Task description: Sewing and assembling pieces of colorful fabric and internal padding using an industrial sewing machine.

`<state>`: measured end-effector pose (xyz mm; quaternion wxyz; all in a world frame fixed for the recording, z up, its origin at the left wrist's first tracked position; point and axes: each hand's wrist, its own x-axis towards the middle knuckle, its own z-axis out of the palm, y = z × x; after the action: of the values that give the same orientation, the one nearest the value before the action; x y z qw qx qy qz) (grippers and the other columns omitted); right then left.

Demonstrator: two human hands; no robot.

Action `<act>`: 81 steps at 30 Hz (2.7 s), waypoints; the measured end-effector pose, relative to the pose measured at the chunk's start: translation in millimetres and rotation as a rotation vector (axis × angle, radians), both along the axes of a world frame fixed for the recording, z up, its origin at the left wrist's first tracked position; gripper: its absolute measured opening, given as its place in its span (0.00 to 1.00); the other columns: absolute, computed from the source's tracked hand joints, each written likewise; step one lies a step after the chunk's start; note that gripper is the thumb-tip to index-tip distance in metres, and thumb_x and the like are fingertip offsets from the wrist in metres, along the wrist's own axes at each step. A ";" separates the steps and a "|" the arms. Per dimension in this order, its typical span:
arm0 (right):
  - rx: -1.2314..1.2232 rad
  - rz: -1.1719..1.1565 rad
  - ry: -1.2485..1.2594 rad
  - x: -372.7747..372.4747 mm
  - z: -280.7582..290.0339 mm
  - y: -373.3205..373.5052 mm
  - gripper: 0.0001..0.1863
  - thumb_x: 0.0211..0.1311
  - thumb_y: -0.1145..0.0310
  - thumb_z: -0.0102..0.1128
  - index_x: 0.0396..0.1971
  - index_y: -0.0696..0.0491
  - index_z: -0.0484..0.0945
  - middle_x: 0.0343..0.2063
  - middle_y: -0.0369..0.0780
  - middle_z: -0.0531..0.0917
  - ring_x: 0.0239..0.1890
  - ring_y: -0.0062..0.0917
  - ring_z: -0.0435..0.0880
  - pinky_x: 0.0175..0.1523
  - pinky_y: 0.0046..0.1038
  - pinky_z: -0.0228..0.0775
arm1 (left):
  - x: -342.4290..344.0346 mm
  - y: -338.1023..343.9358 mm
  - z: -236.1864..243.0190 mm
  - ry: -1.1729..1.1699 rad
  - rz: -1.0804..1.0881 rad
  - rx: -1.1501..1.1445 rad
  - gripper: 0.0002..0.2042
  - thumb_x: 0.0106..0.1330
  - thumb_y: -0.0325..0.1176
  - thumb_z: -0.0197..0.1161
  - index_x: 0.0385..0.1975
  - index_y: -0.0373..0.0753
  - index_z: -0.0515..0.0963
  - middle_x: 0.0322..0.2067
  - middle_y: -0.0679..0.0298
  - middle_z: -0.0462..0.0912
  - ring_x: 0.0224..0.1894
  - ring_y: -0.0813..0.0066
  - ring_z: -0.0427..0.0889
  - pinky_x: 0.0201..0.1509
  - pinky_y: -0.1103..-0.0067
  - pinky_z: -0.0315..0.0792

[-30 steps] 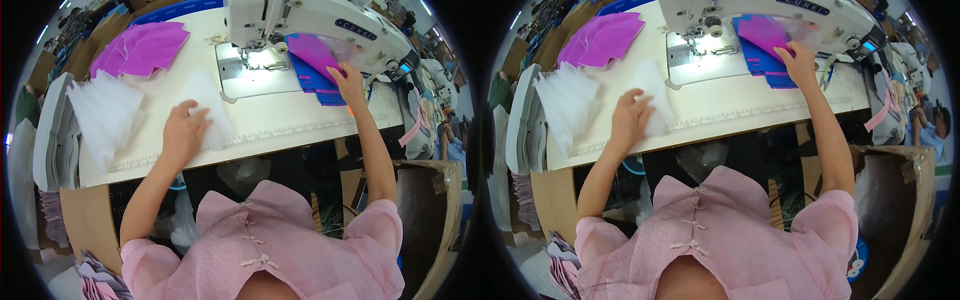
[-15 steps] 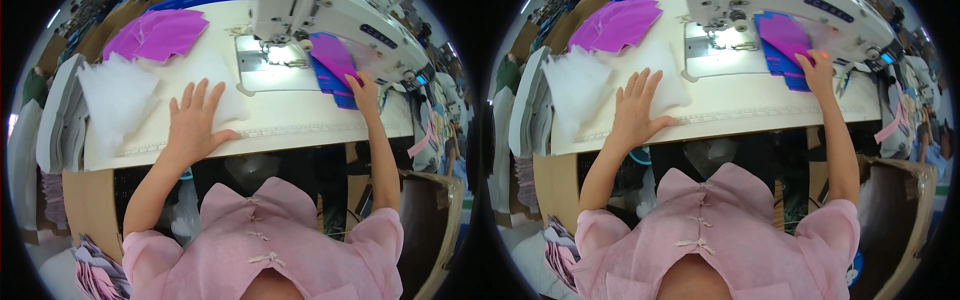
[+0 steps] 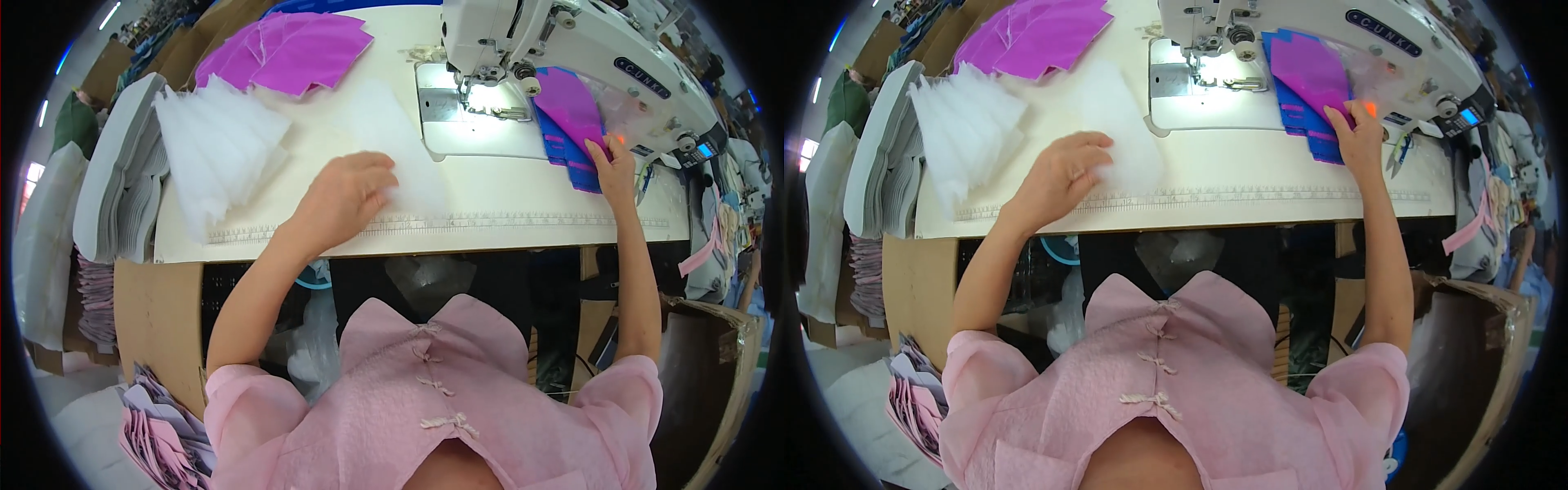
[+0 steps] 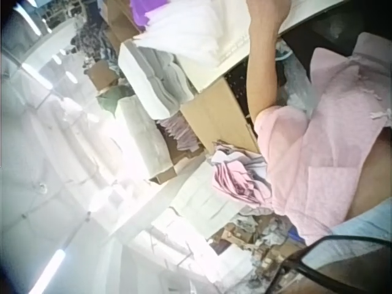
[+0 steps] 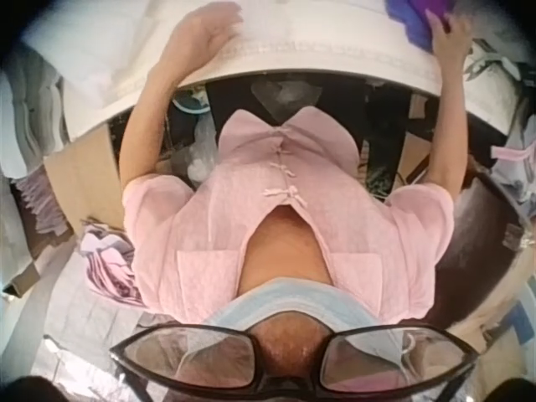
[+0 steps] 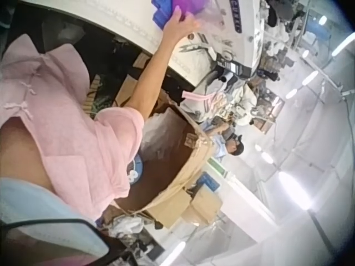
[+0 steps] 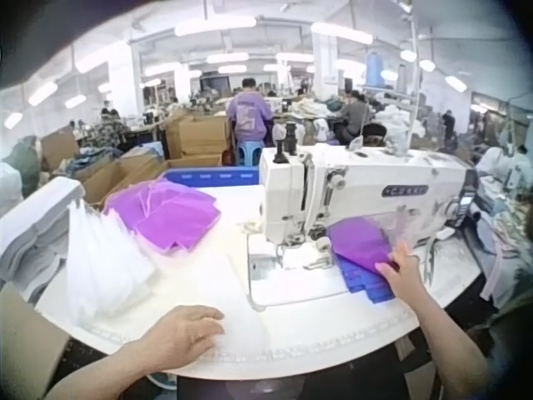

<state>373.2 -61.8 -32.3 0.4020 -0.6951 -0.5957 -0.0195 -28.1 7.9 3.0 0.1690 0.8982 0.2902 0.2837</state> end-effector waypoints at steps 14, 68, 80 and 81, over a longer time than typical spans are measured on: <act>0.325 -0.023 -0.239 -7.4 4.8 -10.1 0.07 0.51 0.72 0.60 0.31 0.56 0.75 0.22 0.43 0.79 0.23 0.30 0.79 0.30 0.24 0.68 | 3.8 1.0 -28.3 0.528 0.056 0.040 0.33 0.52 0.54 0.59 0.58 0.50 0.60 0.61 0.51 0.53 0.62 0.46 0.52 0.57 0.50 0.52; -0.492 0.430 1.390 -194.8 19.8 24.5 0.37 0.45 0.78 0.62 0.56 0.56 0.55 0.43 0.44 0.72 0.44 0.28 0.75 0.45 0.31 0.72 | 18.6 -27.1 -18.3 -0.166 -0.121 0.021 0.12 0.52 0.28 0.60 0.37 0.35 0.75 0.43 0.52 0.72 0.43 0.56 0.73 0.44 0.72 0.70; -0.350 0.521 1.494 -192.1 23.2 26.0 0.41 0.43 0.78 0.64 0.58 0.55 0.51 0.45 0.43 0.71 0.48 0.29 0.71 0.51 0.31 0.68 | 21.7 -35.9 -13.0 0.416 0.135 0.193 0.27 0.58 0.53 0.52 0.45 0.34 0.71 0.53 0.49 0.65 0.60 0.53 0.57 0.53 0.47 0.52; -0.353 0.522 1.494 -192.9 22.2 26.1 0.41 0.43 0.78 0.64 0.58 0.55 0.51 0.45 0.43 0.71 0.48 0.29 0.71 0.51 0.31 0.68 | 18.3 -41.3 -8.1 0.485 0.148 0.210 0.27 0.57 0.53 0.53 0.44 0.33 0.72 0.52 0.50 0.65 0.59 0.52 0.59 0.53 0.47 0.52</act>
<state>180.3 -35.7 -10.1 0.5698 -0.4162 -0.3072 0.6385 -9.8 -33.4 -5.1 -0.0206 0.9289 0.3559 0.1002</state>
